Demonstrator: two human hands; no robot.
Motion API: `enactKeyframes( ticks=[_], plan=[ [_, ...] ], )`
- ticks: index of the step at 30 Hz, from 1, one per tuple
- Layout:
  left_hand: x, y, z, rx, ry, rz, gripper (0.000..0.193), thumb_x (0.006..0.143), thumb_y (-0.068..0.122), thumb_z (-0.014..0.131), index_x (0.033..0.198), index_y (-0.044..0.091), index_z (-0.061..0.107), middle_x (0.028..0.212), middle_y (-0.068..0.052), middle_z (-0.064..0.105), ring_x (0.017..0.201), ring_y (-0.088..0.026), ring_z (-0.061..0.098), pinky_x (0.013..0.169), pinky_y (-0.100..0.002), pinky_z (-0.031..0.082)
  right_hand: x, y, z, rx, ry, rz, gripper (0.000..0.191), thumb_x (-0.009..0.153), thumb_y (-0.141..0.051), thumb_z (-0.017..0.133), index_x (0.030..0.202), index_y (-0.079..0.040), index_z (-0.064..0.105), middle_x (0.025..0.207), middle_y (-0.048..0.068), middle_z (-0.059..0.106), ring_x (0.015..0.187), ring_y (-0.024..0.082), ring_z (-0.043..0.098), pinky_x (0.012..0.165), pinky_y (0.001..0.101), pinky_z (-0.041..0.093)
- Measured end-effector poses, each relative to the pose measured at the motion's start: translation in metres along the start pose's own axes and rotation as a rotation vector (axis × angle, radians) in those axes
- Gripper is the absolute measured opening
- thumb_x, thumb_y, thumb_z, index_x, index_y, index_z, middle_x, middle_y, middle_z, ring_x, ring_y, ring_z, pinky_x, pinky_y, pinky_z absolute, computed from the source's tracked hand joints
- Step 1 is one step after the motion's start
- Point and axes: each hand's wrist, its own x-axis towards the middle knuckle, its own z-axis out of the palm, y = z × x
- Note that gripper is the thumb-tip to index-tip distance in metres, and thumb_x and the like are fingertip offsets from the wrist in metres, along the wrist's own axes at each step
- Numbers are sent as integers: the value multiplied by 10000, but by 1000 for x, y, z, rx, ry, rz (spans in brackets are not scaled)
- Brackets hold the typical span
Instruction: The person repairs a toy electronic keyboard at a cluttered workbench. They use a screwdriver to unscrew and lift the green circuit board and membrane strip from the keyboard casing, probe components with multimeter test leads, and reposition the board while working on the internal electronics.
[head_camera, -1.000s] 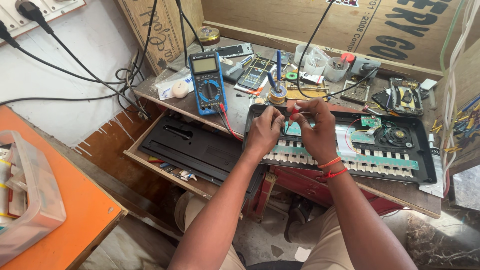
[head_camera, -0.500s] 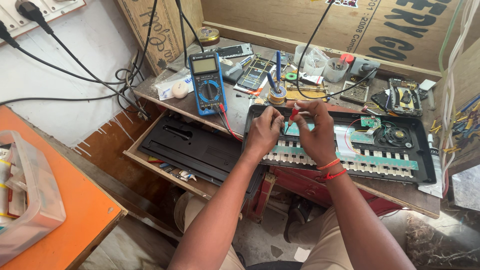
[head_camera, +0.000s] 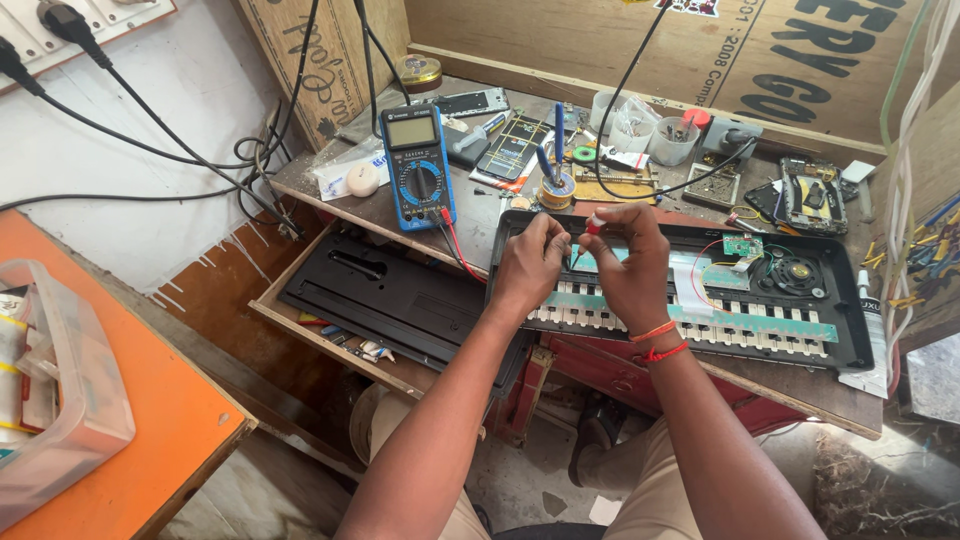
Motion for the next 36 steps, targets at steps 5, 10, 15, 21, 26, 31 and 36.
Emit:
enactKeyframes(
  ticks=[5,10,15,21,26,31,36],
  plan=[
    [2,-2,1,-4,4,28,140,989,170,618,970,31,611,822,-116,761,840,-307,764,724,-435,554,0,1,-1,27,-41,-25,267,956,109,672,1166,-17,568,1122,56,735,985,123,722,862,267,598],
    [9,-1,-3,-38,-57,-89,117,961,152,633,977,37,619,836,-93,775,806,-258,768,724,-396,556,-2,-1,-1,-90,-1,-59,340,879,82,783,1156,-17,613,1054,98,684,939,136,713,812,267,587],
    [8,1,-9,-89,-59,38,137,914,121,678,1022,41,705,880,-90,786,863,-214,786,768,-356,589,2,-1,-5,-71,-18,-9,266,923,84,719,1152,-26,638,1091,57,757,998,123,758,858,248,592],
    [0,-1,-16,142,-57,237,133,825,91,789,953,62,808,927,-128,767,872,-293,761,780,-395,587,2,0,-8,-39,-1,-57,319,871,62,808,1119,-5,618,1102,101,675,931,124,711,805,256,581],
    [-3,0,-18,238,-129,229,156,780,105,828,930,69,812,949,-142,760,910,-308,743,837,-415,575,2,0,-9,-86,38,-9,234,944,72,721,1138,-16,626,1062,83,755,981,137,753,856,259,592],
    [0,5,-19,268,-202,105,159,808,144,818,953,80,809,979,-137,757,930,-305,742,853,-419,569,-1,-3,-11,-24,32,-31,270,908,87,744,1121,-6,607,1091,83,727,976,157,756,829,263,609],
    [2,7,-18,274,-214,104,155,830,151,797,966,80,812,976,-144,771,936,-311,745,866,-418,565,2,-2,-5,-26,56,4,262,902,113,748,1101,0,620,1015,83,734,961,165,757,841,260,608]
  ],
)
